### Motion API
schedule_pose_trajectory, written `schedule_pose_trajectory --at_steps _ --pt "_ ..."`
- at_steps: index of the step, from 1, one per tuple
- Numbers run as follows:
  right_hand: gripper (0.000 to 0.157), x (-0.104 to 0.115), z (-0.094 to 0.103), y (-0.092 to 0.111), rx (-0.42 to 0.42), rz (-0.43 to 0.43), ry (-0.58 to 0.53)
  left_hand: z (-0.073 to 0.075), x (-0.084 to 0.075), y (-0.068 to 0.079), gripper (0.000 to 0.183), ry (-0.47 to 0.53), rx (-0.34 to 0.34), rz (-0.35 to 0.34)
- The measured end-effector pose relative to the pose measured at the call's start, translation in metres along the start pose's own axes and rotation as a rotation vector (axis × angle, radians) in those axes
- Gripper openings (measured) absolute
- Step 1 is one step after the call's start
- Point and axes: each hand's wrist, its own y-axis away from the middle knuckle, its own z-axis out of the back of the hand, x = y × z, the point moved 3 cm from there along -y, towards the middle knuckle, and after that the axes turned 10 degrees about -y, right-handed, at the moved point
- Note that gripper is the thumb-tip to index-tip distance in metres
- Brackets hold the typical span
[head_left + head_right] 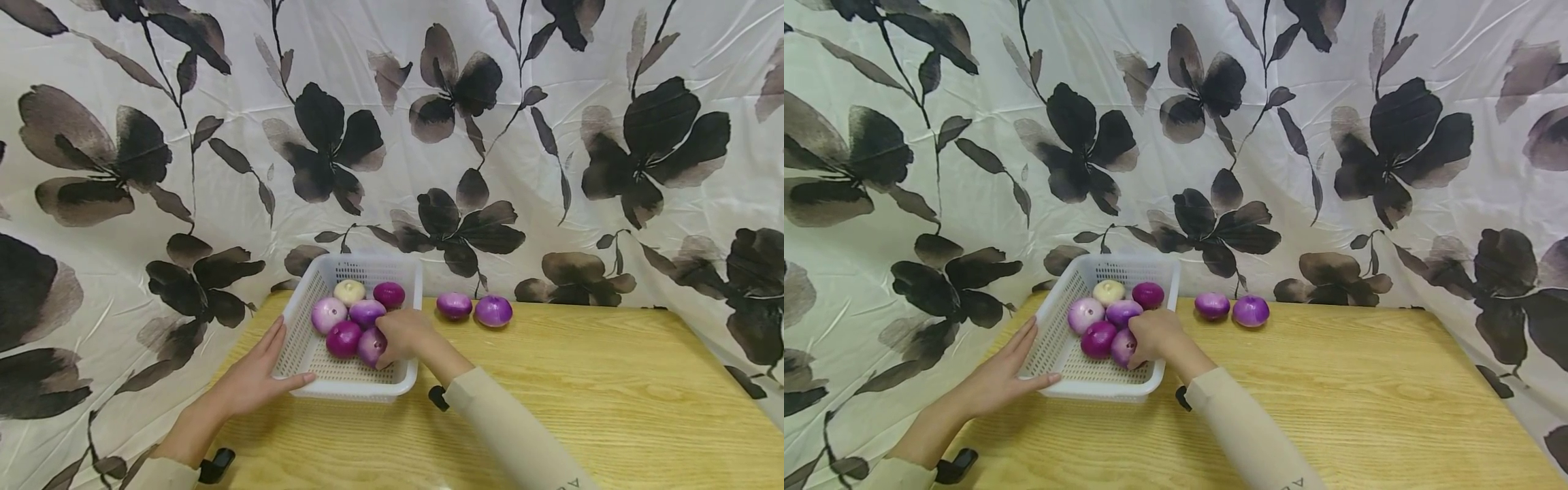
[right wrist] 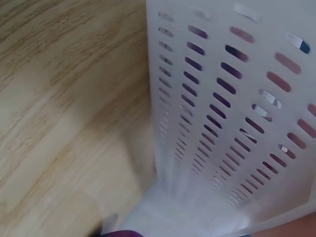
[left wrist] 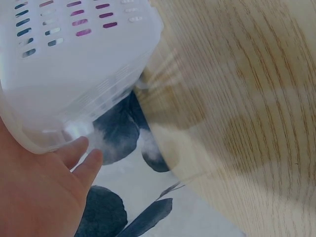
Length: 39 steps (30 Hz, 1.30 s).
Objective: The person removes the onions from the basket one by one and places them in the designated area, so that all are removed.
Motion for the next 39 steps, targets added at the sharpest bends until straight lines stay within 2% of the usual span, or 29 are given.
schedule_pose_trajectory --at_steps 5,15,25,34,39 --pt "0.053 0.005 -0.004 -0.001 0.006 0.064 -0.001 0.001 -0.001 0.000 0.121 -0.001 0.000 -0.002" --pt "0.054 0.009 -0.004 -0.002 -0.008 0.120 -0.014 0.001 0.000 -0.001 0.121 -0.010 0.002 -0.001" --pt "0.059 0.010 -0.008 -0.003 0.031 0.104 0.055 0.001 -0.001 -0.001 0.122 0.002 0.004 0.005" --pt "0.052 0.011 -0.003 -0.005 0.001 0.133 -0.009 0.002 -0.001 -0.001 0.122 -0.004 0.001 0.011" --pt "0.057 0.012 -0.007 -0.004 0.036 0.115 0.060 0.000 0.000 0.000 0.121 0.001 0.009 0.010"
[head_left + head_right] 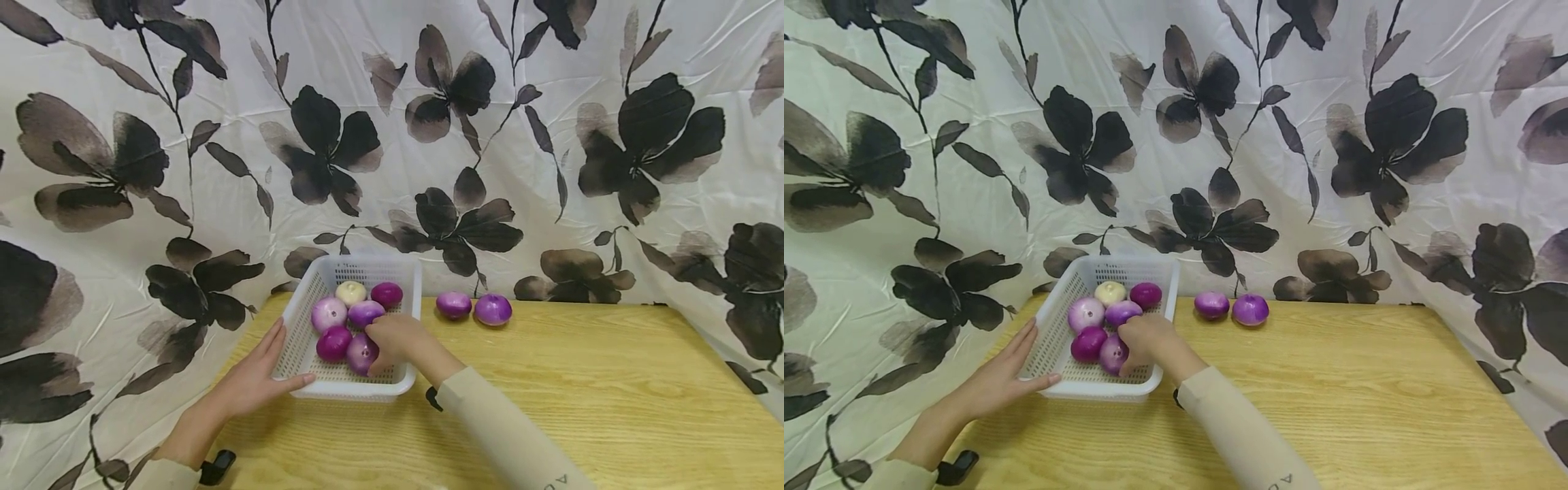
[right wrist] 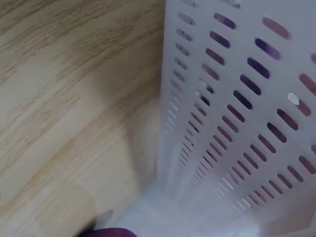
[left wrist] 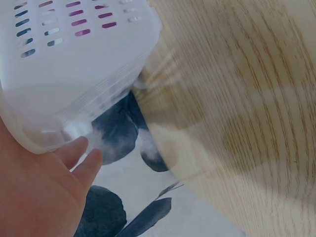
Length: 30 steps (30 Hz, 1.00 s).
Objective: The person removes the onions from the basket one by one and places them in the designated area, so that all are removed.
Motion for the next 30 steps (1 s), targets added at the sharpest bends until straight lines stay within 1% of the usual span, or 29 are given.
schedule_pose_trajectory --at_steps 3,10,13,17,19,21,24,28,30 --pt "0.059 0.0009 -0.0019 0.0005 0.016 -0.015 0.035 -0.0009 0.0000 0.0007 0.121 0.000 0.001 -0.002" --pt "0.063 0.0017 -0.0018 0.0009 0.034 -0.030 0.055 -0.0004 -0.0007 0.0001 0.122 0.002 0.002 0.000" --pt "0.059 0.0016 -0.0006 0.0006 0.020 -0.013 0.044 0.0001 -0.0008 0.0000 0.122 0.002 0.005 -0.001" --pt "0.048 0.0010 0.0008 -0.0011 -0.015 0.018 -0.006 0.0014 -0.0002 0.0001 0.120 -0.008 -0.002 -0.009" --pt "0.044 0.0006 -0.0002 -0.0025 -0.016 0.025 -0.011 0.0013 0.0002 0.0001 0.119 -0.006 -0.004 -0.013" --pt "0.044 0.0007 -0.0018 -0.0032 -0.004 0.025 0.005 0.0002 0.0006 0.0000 0.120 -0.002 -0.002 -0.013" --pt "0.052 0.0020 -0.0045 -0.0035 0.012 0.038 0.031 -0.0015 0.0006 0.0002 0.120 0.005 0.007 -0.011" --pt "0.076 0.0047 -0.0050 -0.0032 0.016 0.068 0.038 -0.0016 0.0002 0.0007 0.120 0.001 0.003 -0.009" --pt "0.084 0.0058 -0.0048 -0.0030 0.022 0.074 0.035 -0.0010 -0.0002 0.0005 0.120 -0.005 -0.002 -0.010"
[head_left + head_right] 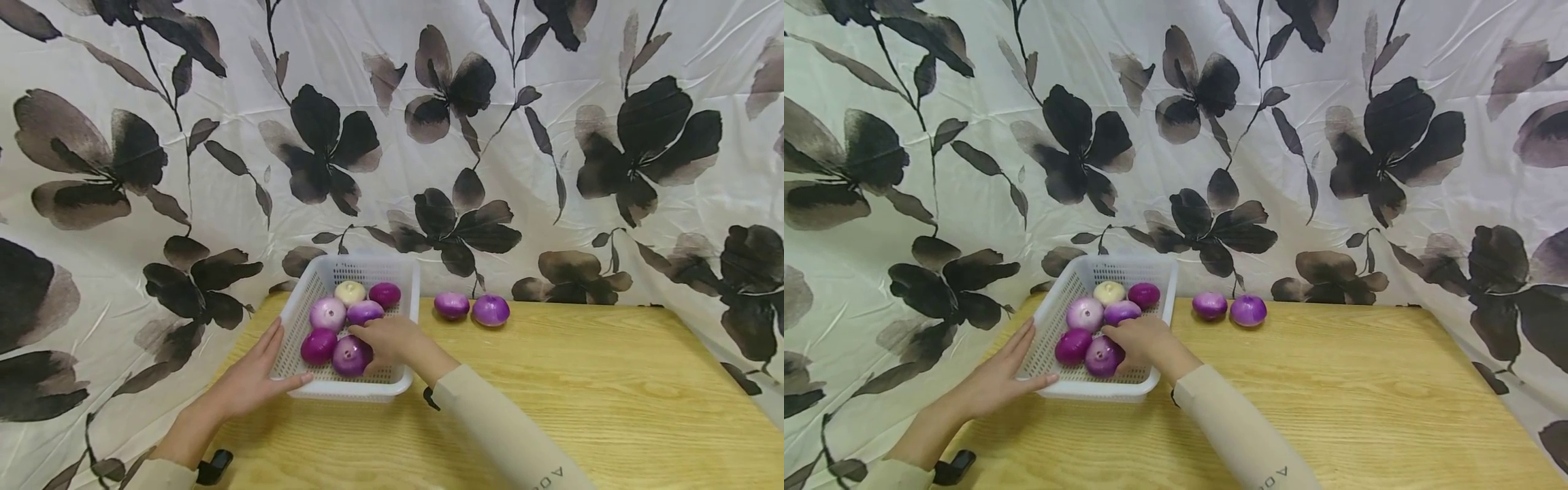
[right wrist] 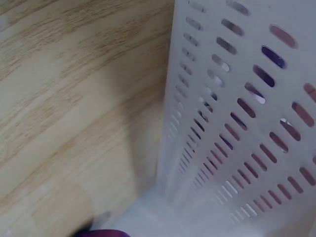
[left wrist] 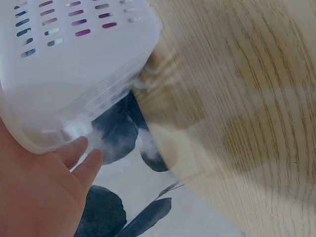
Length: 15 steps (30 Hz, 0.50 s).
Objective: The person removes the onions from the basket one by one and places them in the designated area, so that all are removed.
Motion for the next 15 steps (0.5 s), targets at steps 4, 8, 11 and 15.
schedule_pose_trajectory --at_steps 4,8,11,15 --pt "0.088 0.0033 -0.0001 0.0000 0.011 0.010 0.021 0.0012 -0.0004 -0.0004 0.120 -0.005 -0.005 -0.001" --pt "0.087 0.0055 -0.0022 -0.0015 0.017 0.015 0.041 0.0005 -0.0003 -0.0002 0.120 0.000 0.004 -0.003" --pt "0.081 0.0059 -0.0033 -0.0029 0.019 0.005 0.035 0.0002 0.0000 0.0001 0.120 -0.001 0.007 -0.003" --pt "0.069 0.0063 -0.0020 -0.0041 0.009 -0.002 0.024 0.0011 0.0002 0.0005 0.119 -0.009 0.001 -0.001"
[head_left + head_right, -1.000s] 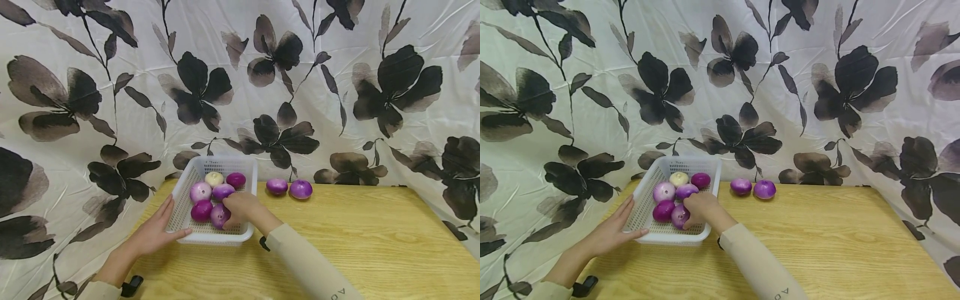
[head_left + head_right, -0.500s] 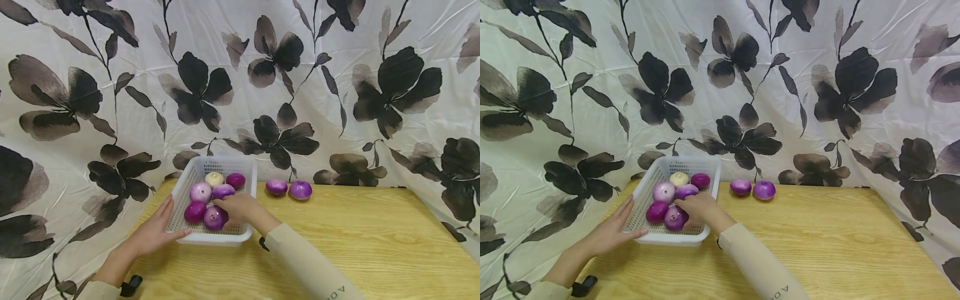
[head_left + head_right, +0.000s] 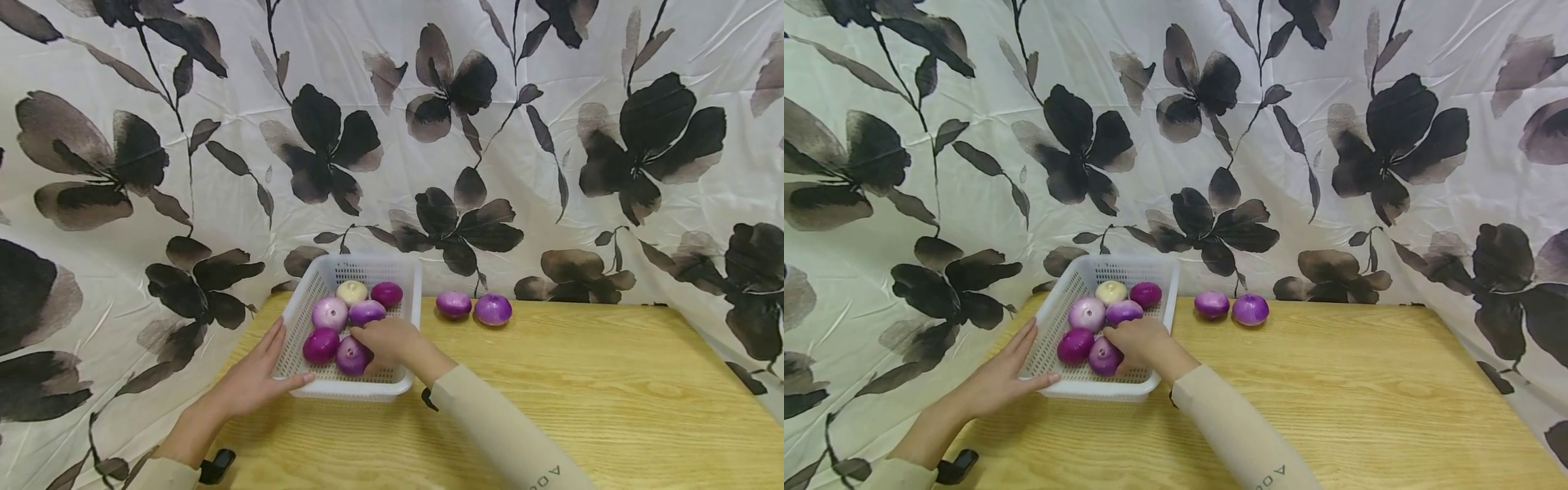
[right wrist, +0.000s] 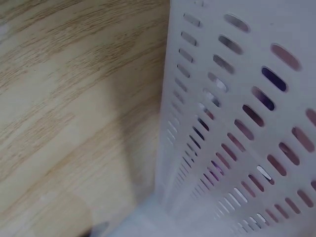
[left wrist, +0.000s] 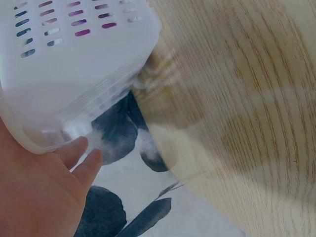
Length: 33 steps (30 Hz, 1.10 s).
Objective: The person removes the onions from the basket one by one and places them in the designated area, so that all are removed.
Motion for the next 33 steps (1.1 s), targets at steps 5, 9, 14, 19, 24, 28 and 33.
schedule_pose_trajectory --at_steps 5,9,14,19,24,28,33 --pt "0.066 -0.002 0.002 0.000 -0.026 0.002 -0.025 0.000 -0.001 0.000 0.120 0.003 -0.004 -0.004" --pt "0.069 -0.005 0.005 0.001 -0.086 0.027 -0.069 0.000 -0.001 -0.001 0.120 0.010 -0.011 -0.007" --pt "0.084 -0.010 0.010 0.005 -0.177 0.039 -0.201 -0.001 -0.001 -0.002 0.121 0.010 -0.017 -0.007" --pt "0.089 -0.012 0.018 0.015 -0.239 0.059 -0.409 0.000 0.000 -0.001 0.121 0.014 -0.013 -0.001" --pt "0.085 -0.013 0.029 0.027 -0.301 0.079 -0.542 0.002 0.000 -0.001 0.120 0.007 -0.012 -0.011" --pt "0.082 -0.014 0.035 0.033 -0.328 0.056 -0.612 0.002 0.000 -0.001 0.119 0.009 -0.007 -0.013" --pt "0.082 -0.016 0.039 0.043 -0.348 0.030 -0.626 0.001 -0.002 0.000 0.119 0.016 -0.003 -0.011"
